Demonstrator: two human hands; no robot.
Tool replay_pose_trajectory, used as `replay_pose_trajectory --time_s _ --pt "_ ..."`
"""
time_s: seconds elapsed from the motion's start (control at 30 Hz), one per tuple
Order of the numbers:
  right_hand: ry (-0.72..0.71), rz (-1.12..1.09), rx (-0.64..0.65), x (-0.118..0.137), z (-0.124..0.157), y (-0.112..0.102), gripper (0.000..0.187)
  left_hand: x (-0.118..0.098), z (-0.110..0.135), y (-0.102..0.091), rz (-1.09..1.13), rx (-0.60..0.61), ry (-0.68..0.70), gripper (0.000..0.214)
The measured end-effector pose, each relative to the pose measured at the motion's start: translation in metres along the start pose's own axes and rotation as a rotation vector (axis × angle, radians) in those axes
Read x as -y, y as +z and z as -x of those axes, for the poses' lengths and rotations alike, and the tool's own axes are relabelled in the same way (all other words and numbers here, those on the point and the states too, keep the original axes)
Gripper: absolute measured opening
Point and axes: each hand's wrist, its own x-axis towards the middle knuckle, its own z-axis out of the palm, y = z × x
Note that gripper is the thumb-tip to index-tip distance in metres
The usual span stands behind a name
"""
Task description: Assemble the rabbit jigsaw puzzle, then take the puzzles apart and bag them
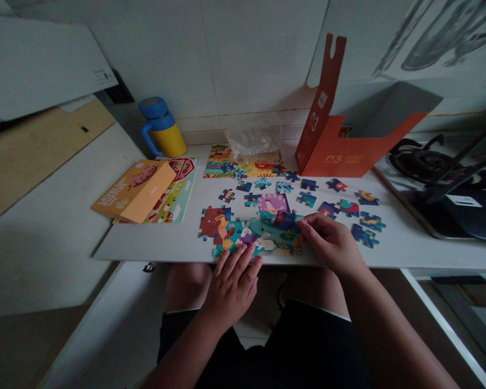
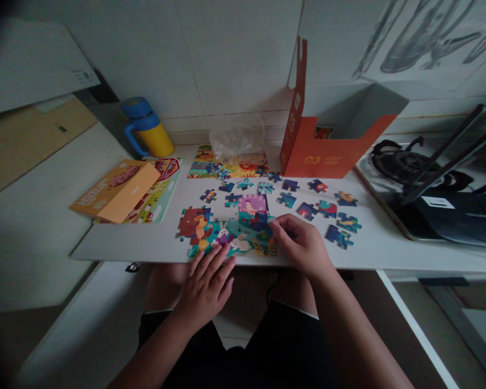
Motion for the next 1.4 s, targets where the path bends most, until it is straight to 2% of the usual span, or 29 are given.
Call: replay_pose_trajectory --time_s 0.2,0.4,0.83,1.13,1.4 --pt "0.015 -0.009 0.01 0.002 0.0 0.0 0.037 0.001 0.005 0.022 -0.033 -0.131 -0.008 0.063" --pt "0.006 0.011 0.01 0.004 -0.001 0.0 0.039 0.002 0.009 0.037 -0.037 -0.202 -0.024 0.068" --pt "-0.003 0.014 0.017 0.006 -0.001 0.0 0.039 0.001 0.007 0.051 -0.031 -0.304 -0.032 0.06" --pt "0.004 0.03 0.018 0.007 -0.001 0.0 0.038 0.0 0.003 0.048 -0.03 -0.336 -0.03 0.058" --pt "-0.001 0.043 0.025 0.006 -0.001 -0.001 0.037 0.0 0.005 0.05 -0.023 -0.319 -0.034 0.066"
